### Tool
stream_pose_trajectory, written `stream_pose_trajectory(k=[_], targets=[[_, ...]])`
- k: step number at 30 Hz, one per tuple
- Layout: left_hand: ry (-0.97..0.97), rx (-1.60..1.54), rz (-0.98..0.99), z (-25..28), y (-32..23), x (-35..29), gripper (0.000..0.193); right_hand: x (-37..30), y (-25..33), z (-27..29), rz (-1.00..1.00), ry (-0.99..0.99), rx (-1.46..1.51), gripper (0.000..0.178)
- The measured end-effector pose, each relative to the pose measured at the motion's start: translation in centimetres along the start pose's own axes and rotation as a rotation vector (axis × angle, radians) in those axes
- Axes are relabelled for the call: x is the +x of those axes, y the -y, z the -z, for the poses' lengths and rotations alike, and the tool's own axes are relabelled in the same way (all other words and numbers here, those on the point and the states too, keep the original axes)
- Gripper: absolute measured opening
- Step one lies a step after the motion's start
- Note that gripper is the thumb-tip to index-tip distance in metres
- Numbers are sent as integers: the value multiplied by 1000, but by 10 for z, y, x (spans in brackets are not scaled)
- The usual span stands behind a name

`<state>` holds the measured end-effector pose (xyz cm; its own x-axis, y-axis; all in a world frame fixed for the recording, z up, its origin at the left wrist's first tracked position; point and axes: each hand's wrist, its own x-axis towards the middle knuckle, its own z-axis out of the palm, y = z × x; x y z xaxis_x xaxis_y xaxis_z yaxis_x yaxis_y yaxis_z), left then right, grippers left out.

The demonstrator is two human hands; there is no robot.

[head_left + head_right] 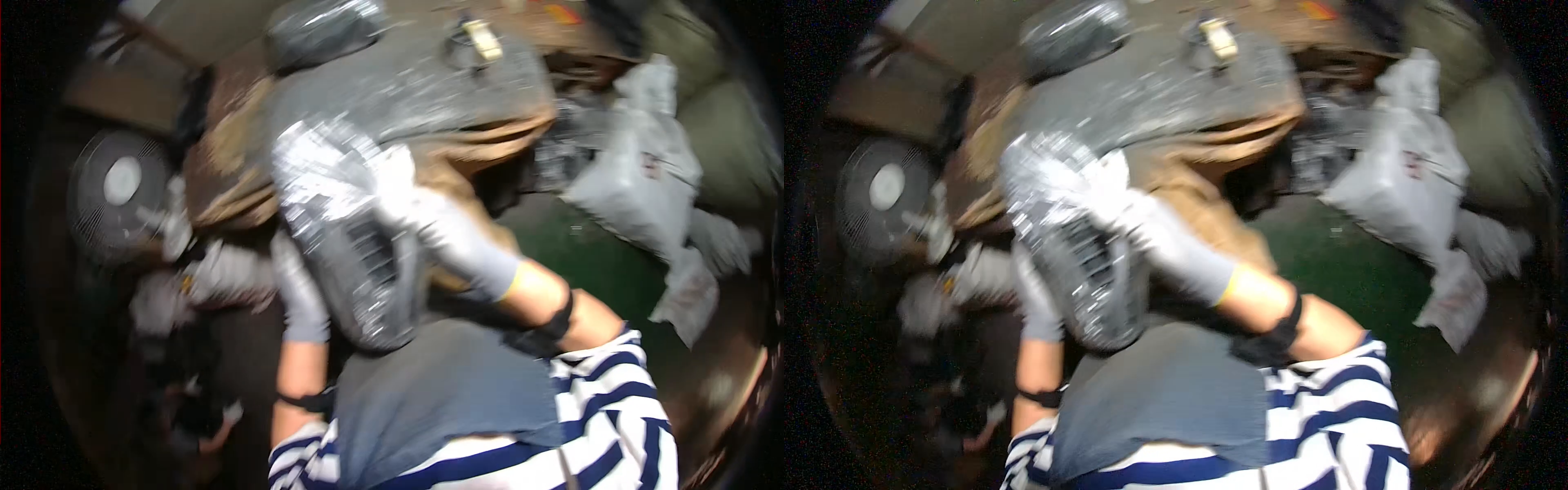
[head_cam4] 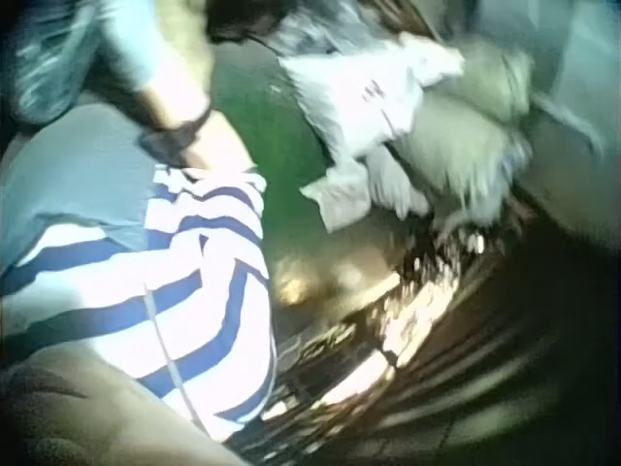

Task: The recorder applies adhesive to several black shoe soles using a brush and a small container.

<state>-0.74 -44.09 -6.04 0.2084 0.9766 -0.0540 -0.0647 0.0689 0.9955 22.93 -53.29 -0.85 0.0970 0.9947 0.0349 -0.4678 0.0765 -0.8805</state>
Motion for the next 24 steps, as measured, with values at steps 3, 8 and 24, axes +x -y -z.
stream_pose_trajectory(k=[3,8,24], targets=[[-56,244,-393,-26,-48,-13,63,9,10,-7,-220,-117,111,22],[25,911,-497,-48,-86,-46,84,15,14,-29,-272,-78,176,24],[228,614,-427,-36,-76,-31,79,19,3,-25,-294,-188,312,23]])
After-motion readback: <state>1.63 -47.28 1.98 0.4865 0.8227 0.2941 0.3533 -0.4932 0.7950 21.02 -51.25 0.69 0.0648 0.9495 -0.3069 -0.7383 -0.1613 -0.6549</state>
